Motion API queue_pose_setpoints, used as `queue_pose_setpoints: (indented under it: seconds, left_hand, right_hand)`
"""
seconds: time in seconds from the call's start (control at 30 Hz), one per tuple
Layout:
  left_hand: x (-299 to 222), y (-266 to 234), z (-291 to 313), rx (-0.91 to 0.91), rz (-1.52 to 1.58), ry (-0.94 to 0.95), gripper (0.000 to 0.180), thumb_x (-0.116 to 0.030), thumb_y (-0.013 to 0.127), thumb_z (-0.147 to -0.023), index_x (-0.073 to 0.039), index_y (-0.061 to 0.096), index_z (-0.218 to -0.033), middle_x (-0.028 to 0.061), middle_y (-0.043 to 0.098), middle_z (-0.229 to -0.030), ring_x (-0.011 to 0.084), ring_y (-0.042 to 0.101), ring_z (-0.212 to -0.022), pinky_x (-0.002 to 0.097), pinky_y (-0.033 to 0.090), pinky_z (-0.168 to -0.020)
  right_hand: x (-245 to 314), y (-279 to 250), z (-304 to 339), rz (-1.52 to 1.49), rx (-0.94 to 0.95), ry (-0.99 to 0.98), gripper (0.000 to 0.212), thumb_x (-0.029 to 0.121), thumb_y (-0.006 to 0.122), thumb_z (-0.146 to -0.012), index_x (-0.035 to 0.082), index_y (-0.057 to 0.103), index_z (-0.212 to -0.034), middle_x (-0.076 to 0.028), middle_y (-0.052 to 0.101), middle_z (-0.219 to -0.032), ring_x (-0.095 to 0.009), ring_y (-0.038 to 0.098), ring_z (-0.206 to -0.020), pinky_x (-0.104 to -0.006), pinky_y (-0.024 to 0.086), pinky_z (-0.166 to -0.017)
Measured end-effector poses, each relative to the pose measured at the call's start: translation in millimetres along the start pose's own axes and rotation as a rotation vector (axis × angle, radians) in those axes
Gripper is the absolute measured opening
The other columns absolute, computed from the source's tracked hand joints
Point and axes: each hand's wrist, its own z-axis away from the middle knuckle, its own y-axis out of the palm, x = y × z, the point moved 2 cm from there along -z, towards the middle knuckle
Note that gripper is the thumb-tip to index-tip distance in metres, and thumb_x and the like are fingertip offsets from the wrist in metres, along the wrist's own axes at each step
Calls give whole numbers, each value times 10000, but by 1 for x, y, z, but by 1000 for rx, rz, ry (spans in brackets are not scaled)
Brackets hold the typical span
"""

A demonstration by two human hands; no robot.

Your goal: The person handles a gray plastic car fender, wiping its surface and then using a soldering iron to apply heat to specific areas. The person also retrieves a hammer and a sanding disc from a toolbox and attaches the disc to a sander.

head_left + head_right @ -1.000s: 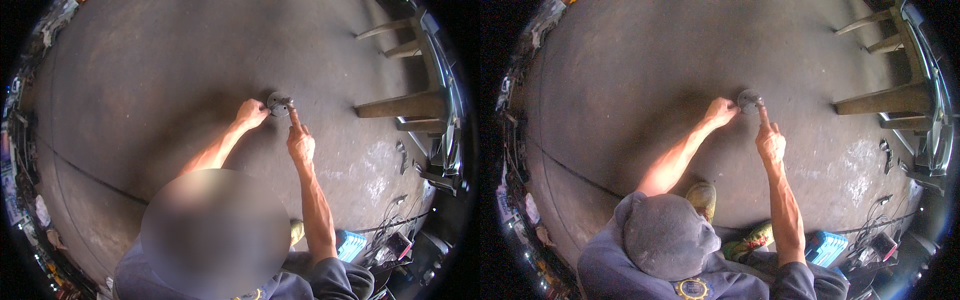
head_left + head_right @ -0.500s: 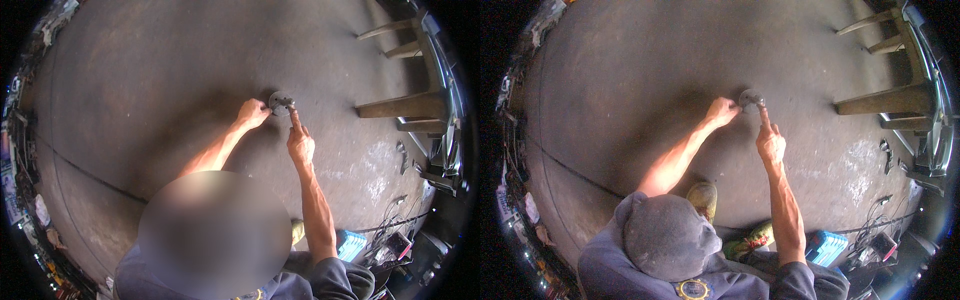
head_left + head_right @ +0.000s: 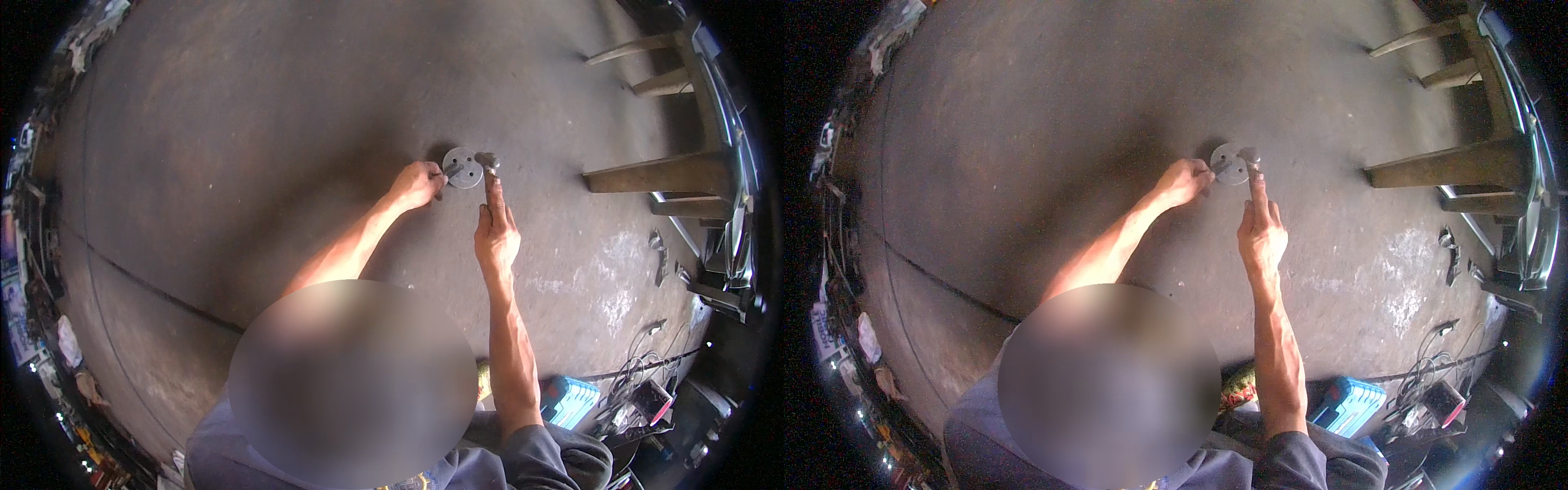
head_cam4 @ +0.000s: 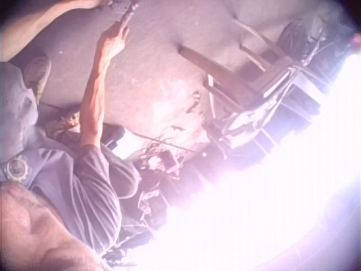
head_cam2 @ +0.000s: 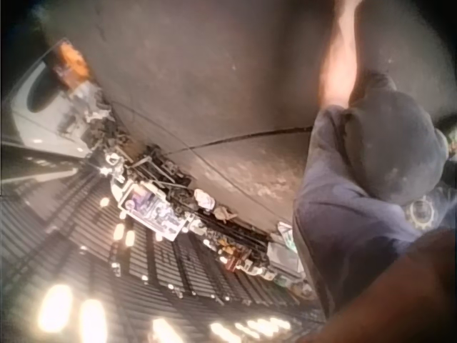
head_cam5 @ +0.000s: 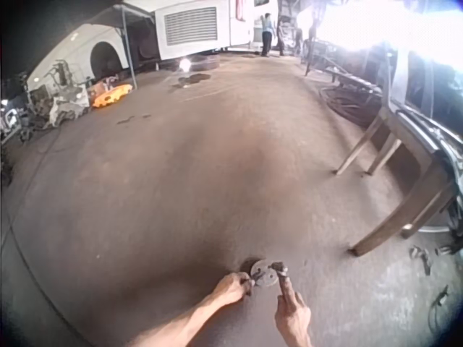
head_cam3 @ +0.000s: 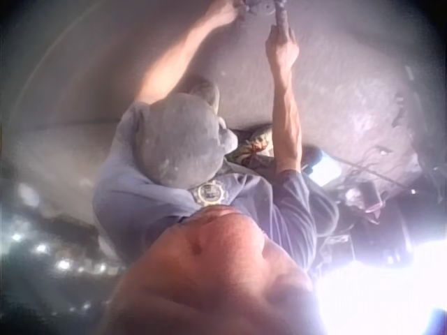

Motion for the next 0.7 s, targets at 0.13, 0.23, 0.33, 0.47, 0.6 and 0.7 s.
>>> queue_pose_setpoints:
  seconds: [0.13, 0.23, 0.33, 0.47, 0.6, 0.7]
  left_hand:
    - [6, 0, 3, -135, -23, 51, 218, -250, 670, -836, -43, 711, -889, 111, 672, -705, 199, 634, -661, 376, 484, -656]
    - [6, 1, 5, -207, -100, 43, 214, -256, 724, -806, -54, 711, -875, 83, 680, -728, 156, 627, -683, 356, 486, -656]
    - [5, 1, 5, -218, -178, -7, 220, -253, 752, -782, -62, 718, -887, 92, 690, -743, 175, 641, -673, 358, 495, -657]
    - [2, 3, 8, -276, -216, 16, 218, -245, 751, -782, -64, 722, -899, 123, 702, -785, 236, 672, -697, 379, 506, -670]
    - [1, 7, 9, -364, -285, 168, 193, -227, 737, -792, -58, 720, -883, 152, 701, -811, 296, 686, -744, 399, 510, -692]
    - [-5, 5, 8, -310, -272, 67, 192, -225, 737, -791, -52, 718, -871, 159, 699, -825, 314, 684, -767, 409, 508, -706]
  right_hand:
    - [12, -9, 2, -110, -37, 34, 541, 76, 579, -912, 200, 451, -1422, -149, 638, -1212, -265, 670, -1026, -369, 579, -793]
    - [8, -8, 4, -96, -126, -18, 571, 84, 585, -908, 234, 431, -1437, -115, 627, -944, -225, 633, -774, -372, 561, -661]
    - [11, -10, 1, -113, -92, 22, 568, 98, 593, -912, 247, 432, -1436, -134, 653, -1028, -243, 665, -858, -372, 572, -711]
    - [0, 1, 0, -63, -140, -100, 592, 102, 596, -902, 272, 423, -1442, -105, 637, -830, -219, 629, -637, -369, 559, -586]
    - [-24, 28, 1, 201, 18, -174, 574, 145, 574, -918, 283, 401, -1448, -107, 639, -811, -251, 631, -574, -394, 568, -532]
    - [-20, 20, -4, 91, 17, -120, 568, 149, 566, -925, 282, 394, -1450, -115, 648, -831, -249, 645, -590, -397, 566, -524]
